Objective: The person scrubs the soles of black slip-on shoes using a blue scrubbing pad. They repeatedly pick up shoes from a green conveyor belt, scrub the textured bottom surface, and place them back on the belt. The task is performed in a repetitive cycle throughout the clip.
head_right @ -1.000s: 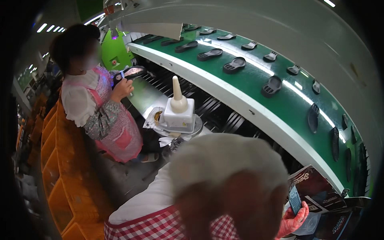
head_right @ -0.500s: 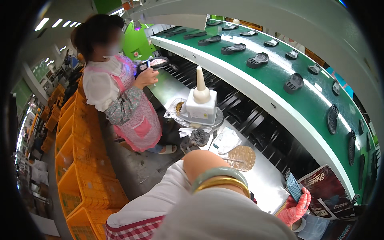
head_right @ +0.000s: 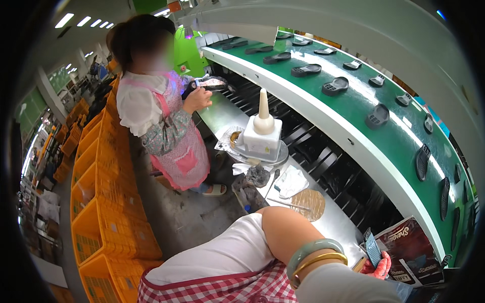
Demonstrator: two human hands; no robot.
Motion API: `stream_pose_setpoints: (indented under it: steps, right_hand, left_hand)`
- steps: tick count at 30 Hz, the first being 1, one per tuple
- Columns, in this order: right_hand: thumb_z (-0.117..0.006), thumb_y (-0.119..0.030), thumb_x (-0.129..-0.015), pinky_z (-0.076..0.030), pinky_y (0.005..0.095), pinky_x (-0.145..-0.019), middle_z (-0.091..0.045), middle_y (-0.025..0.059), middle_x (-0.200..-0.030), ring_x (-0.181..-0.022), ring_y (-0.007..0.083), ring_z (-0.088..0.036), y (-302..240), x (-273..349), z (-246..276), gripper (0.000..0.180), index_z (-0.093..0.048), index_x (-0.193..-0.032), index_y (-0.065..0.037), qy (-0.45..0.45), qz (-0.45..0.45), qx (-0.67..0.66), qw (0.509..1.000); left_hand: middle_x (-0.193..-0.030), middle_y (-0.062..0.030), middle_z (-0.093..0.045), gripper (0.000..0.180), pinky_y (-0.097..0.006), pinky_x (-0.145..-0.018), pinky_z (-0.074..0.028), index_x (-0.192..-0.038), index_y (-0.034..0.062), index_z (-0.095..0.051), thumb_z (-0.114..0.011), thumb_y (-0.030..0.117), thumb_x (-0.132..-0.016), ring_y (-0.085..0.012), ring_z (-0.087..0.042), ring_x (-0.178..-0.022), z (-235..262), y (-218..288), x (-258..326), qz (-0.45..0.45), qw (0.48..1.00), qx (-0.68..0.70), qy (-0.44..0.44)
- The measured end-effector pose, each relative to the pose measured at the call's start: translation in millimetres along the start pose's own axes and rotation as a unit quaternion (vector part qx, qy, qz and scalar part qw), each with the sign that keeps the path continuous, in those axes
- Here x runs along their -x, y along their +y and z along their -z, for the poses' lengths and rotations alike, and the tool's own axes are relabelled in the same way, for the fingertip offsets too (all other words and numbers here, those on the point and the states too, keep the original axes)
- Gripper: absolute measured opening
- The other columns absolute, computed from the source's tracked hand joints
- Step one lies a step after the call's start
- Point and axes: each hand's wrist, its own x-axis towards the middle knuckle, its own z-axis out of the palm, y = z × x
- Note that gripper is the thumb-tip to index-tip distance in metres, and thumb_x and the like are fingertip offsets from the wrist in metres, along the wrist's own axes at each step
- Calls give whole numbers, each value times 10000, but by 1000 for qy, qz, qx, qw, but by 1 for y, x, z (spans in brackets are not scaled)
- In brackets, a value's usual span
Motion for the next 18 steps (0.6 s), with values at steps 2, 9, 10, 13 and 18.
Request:
stream_pose_setpoints:
  steps: [2, 9, 10, 13, 18]
  right_hand:
    - [-553, -240, -905, -438, 179, -550, -590, 35, -941, -715, 101, -558, 0, -2, -1, 250, -568, -1070, -54, 0, -1, 5, 1000]
    - [-539, -247, -912, -427, 178, -556, -583, 35, -923, -714, 97, -547, 4, -5, 5, 253, -562, -1067, -49, -1, -5, 20, 1000]
    - [-537, -248, -913, -426, 178, -557, -582, 35, -921, -714, 96, -545, 5, -5, 4, 253, -561, -1067, -49, -1, -8, 23, 1000]
    - [-531, -251, -916, -421, 177, -560, -579, 35, -913, -713, 95, -540, 6, -6, 3, 255, -559, -1066, -47, -1, -13, 29, 999]
    - [-521, -256, -921, -413, 177, -564, -575, 34, -900, -712, 92, -532, 9, -5, 8, 258, -554, -1064, -43, 0, -24, 38, 999]
  left_hand:
    - [-950, -103, -636, 220, -275, -731, -497, -1023, 19, -612, -534, 151, -865, -169, -609, -807, -2, -3, -3, 3, 1000, 13, -5]
    - [-948, -95, -639, 237, -276, -737, -495, -1029, 23, -615, -536, 182, -871, -167, -608, -802, -12, -9, -11, 28, 997, 51, -51]
    - [-947, -93, -639, 240, -276, -737, -495, -1030, 24, -615, -536, 186, -872, -166, -608, -802, -13, -9, -12, 32, 996, 57, -60]
    - [-946, -90, -641, 247, -276, -740, -494, -1033, 26, -616, -537, 199, -875, -165, -607, -800, -18, -3, -5, 53, 993, 66, -82]
    - [-945, -84, -643, 261, -277, -744, -492, -1037, 30, -618, -538, 221, -879, -163, -607, -796, -23, 12, 6, 89, 987, 82, -109]
